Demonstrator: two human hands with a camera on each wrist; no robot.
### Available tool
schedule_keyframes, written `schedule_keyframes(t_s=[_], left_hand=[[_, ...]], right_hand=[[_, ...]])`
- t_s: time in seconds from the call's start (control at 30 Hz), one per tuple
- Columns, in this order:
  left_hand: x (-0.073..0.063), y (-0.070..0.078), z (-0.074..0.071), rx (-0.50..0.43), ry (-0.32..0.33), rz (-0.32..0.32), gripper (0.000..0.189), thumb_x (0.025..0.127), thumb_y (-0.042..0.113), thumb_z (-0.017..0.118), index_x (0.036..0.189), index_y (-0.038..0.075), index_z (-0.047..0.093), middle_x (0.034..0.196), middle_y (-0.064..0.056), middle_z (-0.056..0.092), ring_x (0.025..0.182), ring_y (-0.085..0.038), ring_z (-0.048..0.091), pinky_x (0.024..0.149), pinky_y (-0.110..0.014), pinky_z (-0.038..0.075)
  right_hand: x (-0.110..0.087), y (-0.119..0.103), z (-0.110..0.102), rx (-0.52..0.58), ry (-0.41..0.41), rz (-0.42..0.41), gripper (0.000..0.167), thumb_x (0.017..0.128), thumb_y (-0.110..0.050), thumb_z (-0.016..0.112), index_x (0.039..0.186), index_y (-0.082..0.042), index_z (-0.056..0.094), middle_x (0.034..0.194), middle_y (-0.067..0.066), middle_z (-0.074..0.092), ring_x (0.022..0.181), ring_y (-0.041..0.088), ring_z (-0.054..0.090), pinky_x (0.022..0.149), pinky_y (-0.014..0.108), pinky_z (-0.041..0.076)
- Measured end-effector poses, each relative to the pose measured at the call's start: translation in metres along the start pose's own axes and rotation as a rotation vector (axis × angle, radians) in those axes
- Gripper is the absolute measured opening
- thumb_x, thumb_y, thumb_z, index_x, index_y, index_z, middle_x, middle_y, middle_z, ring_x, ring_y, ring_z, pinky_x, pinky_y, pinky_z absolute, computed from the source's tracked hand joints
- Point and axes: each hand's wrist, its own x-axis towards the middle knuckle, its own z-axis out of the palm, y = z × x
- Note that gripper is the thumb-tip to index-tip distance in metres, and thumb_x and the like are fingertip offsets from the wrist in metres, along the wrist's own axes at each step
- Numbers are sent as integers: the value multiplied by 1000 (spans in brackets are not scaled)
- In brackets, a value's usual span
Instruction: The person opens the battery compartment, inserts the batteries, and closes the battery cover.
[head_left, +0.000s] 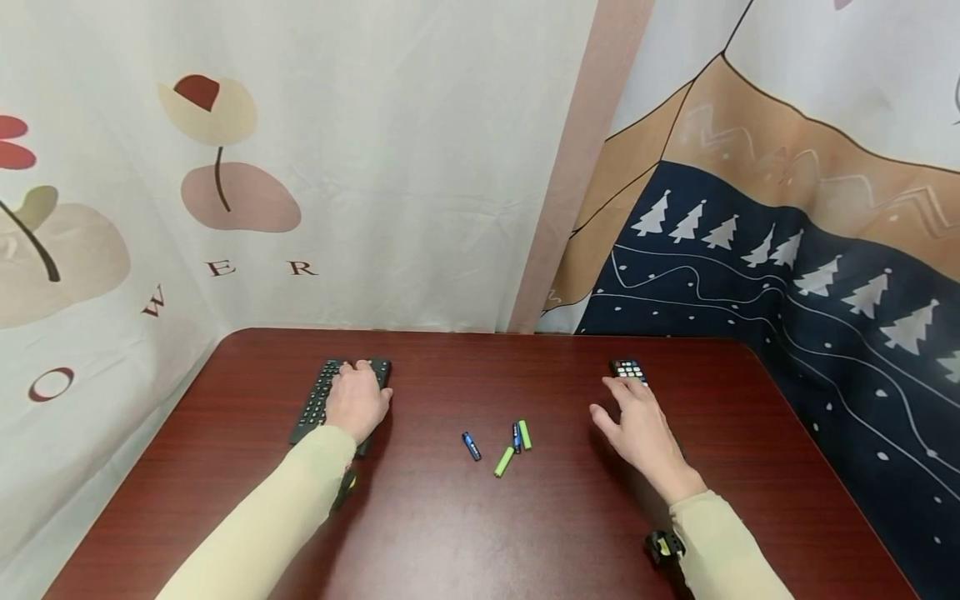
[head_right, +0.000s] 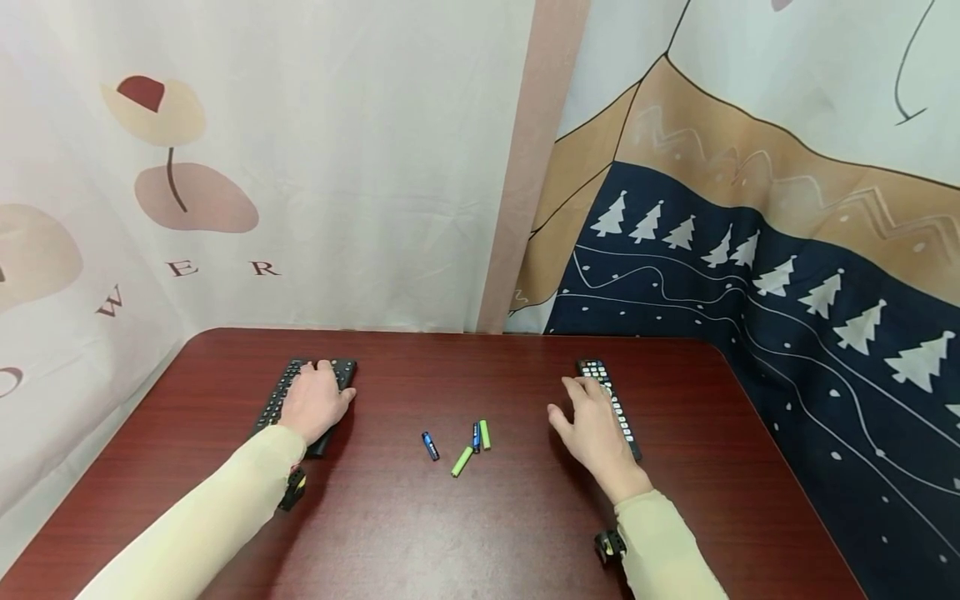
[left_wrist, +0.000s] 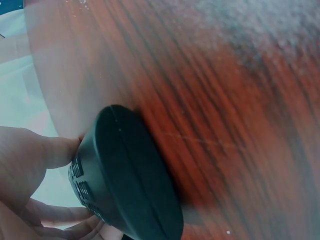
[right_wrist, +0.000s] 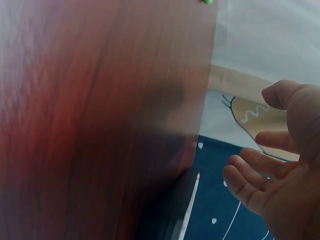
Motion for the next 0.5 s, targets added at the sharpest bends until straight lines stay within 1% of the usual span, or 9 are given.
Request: schedule_keyframes(t_s=[0.17, 0.3, 0.4, 0.5], left_hand=[[0, -2, 1, 22, 36, 23, 59, 97, 20, 68, 127, -26, 46, 117, -44, 51, 105, -56, 57, 89, -61, 54], [1, -4, 2, 46, 81, 60, 55, 96, 19, 70, 122, -25, 49, 109, -42, 52, 103, -55, 56, 89, -60, 53], [2, -6, 2, 47, 102, 73, 53, 95, 18, 70, 120, -25, 50, 107, -41, 52, 102, -55, 56, 88, -61, 53], [3, -6, 2, 34, 98, 68, 53, 95, 18, 70, 120, -24, 50, 107, -41, 51, 102, -55, 55, 87, -61, 53]], right_hand=[[2, 9, -4, -11, -4, 38, 46, 94, -16, 71, 133, 8, 62, 131, 29, 58, 122, 46, 54, 100, 60, 50], [2, 14, -8, -37, -18, 72, 46, 95, -17, 70, 133, 9, 61, 132, 30, 58, 121, 46, 53, 100, 60, 49], [3, 18, -11, -58, -30, 94, 46, 95, -17, 68, 132, 9, 61, 130, 31, 57, 116, 47, 53, 97, 60, 50], [4, 23, -12, -78, -33, 107, 46, 94, -16, 68, 131, 10, 62, 128, 33, 57, 112, 48, 53, 96, 60, 48]])
